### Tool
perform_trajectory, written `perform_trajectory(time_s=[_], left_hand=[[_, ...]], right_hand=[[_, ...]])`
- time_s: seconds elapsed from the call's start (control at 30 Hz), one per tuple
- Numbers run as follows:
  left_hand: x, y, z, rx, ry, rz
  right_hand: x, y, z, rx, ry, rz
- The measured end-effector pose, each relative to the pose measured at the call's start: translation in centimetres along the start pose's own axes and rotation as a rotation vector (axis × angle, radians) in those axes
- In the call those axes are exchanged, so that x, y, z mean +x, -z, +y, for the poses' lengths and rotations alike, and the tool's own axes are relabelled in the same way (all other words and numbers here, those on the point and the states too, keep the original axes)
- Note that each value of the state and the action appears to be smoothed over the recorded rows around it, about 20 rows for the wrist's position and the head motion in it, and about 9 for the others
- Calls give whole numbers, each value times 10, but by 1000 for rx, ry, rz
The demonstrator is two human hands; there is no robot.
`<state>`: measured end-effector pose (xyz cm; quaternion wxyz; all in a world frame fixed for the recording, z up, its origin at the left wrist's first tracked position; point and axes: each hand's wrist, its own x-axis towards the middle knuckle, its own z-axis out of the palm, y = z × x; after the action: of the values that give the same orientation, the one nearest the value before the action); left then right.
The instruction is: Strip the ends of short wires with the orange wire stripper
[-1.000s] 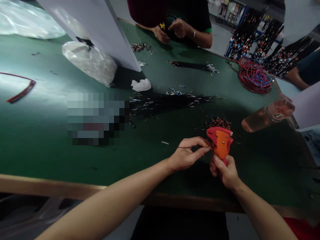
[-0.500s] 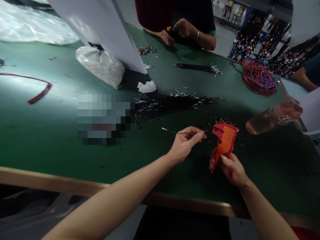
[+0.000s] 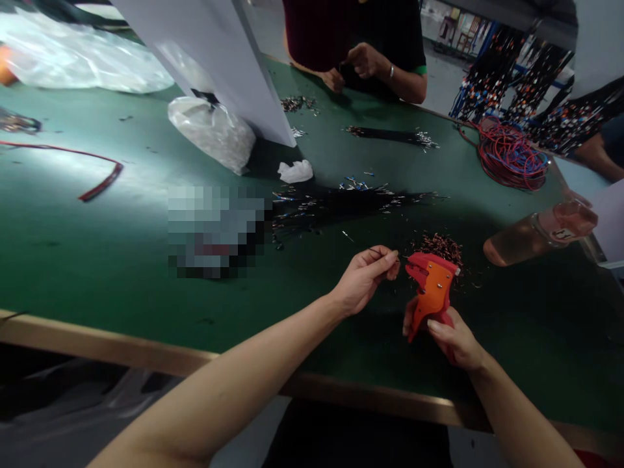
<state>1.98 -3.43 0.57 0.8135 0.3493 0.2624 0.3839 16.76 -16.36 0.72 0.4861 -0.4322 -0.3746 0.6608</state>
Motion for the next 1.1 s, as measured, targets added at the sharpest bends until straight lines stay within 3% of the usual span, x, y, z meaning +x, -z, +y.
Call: perform_trajectory(time_s=[0.4,0.8,1.1], left_hand=[[-7,-6,7,-3,66,12],[-5,-5,4,35,34,23],[4,0,-2,45,-7,96]], right_hand=[[-4,4,4,-63,-9,38],[-4,-1,15,-172,29,49],[-4,-10,20,-85,24,199]])
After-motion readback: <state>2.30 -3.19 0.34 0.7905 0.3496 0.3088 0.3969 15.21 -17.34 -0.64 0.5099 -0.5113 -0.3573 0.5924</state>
